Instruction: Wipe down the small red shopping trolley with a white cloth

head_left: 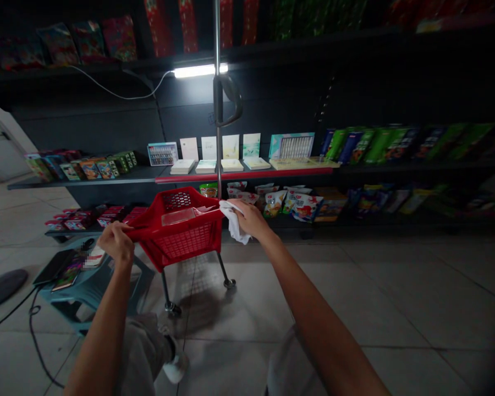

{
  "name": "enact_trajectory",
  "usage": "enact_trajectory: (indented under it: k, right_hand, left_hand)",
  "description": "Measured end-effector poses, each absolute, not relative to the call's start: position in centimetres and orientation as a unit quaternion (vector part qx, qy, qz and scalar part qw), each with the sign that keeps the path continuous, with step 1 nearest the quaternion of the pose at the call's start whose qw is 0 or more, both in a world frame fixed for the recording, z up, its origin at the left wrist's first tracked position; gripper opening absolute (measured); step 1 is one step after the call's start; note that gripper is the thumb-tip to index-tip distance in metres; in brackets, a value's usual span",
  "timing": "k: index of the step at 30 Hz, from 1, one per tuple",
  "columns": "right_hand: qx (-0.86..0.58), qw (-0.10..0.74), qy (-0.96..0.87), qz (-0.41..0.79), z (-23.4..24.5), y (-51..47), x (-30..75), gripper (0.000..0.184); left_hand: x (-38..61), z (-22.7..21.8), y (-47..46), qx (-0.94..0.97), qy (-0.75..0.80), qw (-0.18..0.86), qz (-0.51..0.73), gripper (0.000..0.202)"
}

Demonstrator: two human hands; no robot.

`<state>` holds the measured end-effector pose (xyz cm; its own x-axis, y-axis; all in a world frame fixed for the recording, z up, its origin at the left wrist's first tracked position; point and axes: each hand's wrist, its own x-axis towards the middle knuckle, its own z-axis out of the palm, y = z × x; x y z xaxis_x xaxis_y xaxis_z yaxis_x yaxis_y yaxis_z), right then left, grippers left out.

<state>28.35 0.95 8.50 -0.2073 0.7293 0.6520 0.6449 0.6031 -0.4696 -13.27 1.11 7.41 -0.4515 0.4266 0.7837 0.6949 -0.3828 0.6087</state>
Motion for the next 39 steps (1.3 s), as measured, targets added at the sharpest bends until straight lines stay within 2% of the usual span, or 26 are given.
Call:
enact_trajectory:
  k: [3,6,10,12,20,24,27,29,32,34,37,39]
  right_hand:
    - [-0.443,0.439,-0.780,0.045,8.9,0.6,27.4,0.045]
    - [-0.453,0.418,-0.787,0.037,9.8,-0.4,26.3,0.042]
    - [-0.489,0.393,-0.778,0.023,11.0,-2.2,24.7,0.036]
    - [-0.499,0.388,-0.775,0.017,11.3,-2.9,24.2,0.033]
    - [-0.459,0.414,-0.786,0.011,12.2,-3.0,24.3,0.019]
    - [-0.447,0.444,-0.776,0.017,12.2,-3.2,24.3,0.018]
    - [-0.426,0.492,-0.756,0.069,11.3,-2.6,24.9,0.016]
    - [-0.403,0.570,-0.699,0.155,10.3,-1.7,25.8,0.016]
    - [-0.374,0.727,-0.501,0.283,8.4,0.2,27.7,0.026]
    - [-0.378,0.795,-0.351,0.318,7.4,1.4,29.0,0.030]
    - [-0.390,0.836,-0.200,0.330,6.5,2.6,30.6,0.030]
    - [-0.360,0.850,-0.160,0.351,6.6,2.9,31.0,0.025]
  left_hand:
    - [-12.0,8.8,0.0,-0.476,-0.526,0.186,-0.680,0.044]
    - [-8.5,10.3,-2.2,-0.557,-0.470,0.251,-0.638,0.043]
    - [-2.0,10.4,-4.3,-0.702,-0.481,0.215,-0.479,0.024]
    - [0.1,9.6,-4.4,-0.700,-0.504,0.240,-0.445,0.026]
    - [-0.4,7.3,-3.9,-0.715,-0.442,0.253,-0.478,0.031]
    - [-0.3,7.1,-4.1,-0.730,-0.420,0.242,-0.481,0.032]
    - [-0.1,6.9,-4.0,-0.741,-0.412,0.233,-0.476,0.033]
    - [-0.1,6.8,-3.9,-0.748,-0.405,0.226,-0.475,0.033]
    - [-0.2,7.0,-3.6,-0.761,-0.396,0.209,-0.470,0.034]
    - [-0.3,7.2,-3.4,-0.770,-0.391,0.195,-0.465,0.034]
    - [-0.3,7.5,-3.1,-0.779,-0.383,0.174,-0.464,0.033]
    - [-0.3,7.7,-3.0,-0.782,-0.375,0.165,-0.469,0.032]
